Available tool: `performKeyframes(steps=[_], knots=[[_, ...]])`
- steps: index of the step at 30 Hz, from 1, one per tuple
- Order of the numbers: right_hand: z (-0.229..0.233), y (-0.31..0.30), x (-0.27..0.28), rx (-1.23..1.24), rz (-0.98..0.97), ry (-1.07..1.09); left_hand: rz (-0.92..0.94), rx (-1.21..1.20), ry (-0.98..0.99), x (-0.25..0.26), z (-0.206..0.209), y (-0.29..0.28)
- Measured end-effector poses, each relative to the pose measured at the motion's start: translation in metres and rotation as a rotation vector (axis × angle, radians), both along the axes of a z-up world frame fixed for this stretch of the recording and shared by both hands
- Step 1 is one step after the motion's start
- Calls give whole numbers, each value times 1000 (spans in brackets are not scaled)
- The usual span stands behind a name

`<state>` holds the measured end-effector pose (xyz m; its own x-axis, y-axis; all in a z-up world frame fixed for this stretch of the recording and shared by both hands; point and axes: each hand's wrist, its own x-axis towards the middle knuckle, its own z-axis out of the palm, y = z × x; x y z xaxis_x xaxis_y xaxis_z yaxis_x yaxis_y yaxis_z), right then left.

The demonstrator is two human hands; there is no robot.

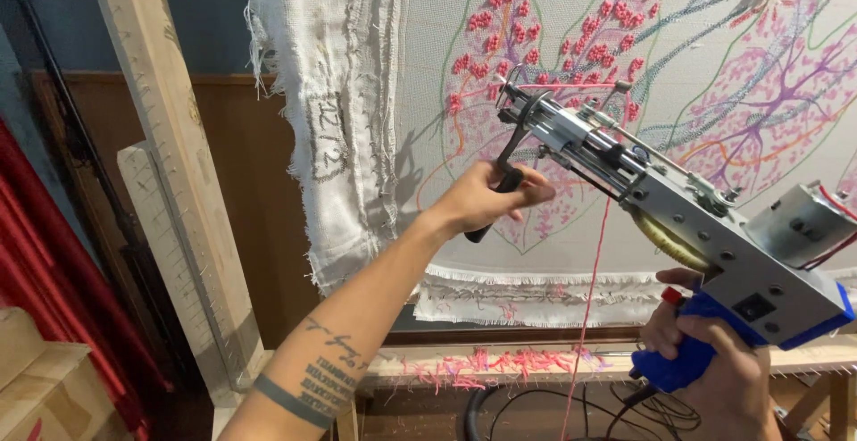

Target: Using a tufting gun to apply yarn to a stretched fabric pattern on a frame.

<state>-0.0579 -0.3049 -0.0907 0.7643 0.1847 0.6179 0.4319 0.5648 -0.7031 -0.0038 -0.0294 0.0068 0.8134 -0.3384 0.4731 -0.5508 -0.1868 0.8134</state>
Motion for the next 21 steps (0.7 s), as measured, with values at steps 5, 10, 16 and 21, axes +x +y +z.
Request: performKeyframes(steps=[5,10,16,21], knots=[[3,-1,4,-24,-38,-14,412,-41,-407,-24,9,19],[4,1,5,19,1,-60,821,30,-813,1,28,45],[3,7,7,23,25,-26,1081,226,-807,14,46,43],[7,9,3,49,23,-7,1007,137,-861,5,50,38]])
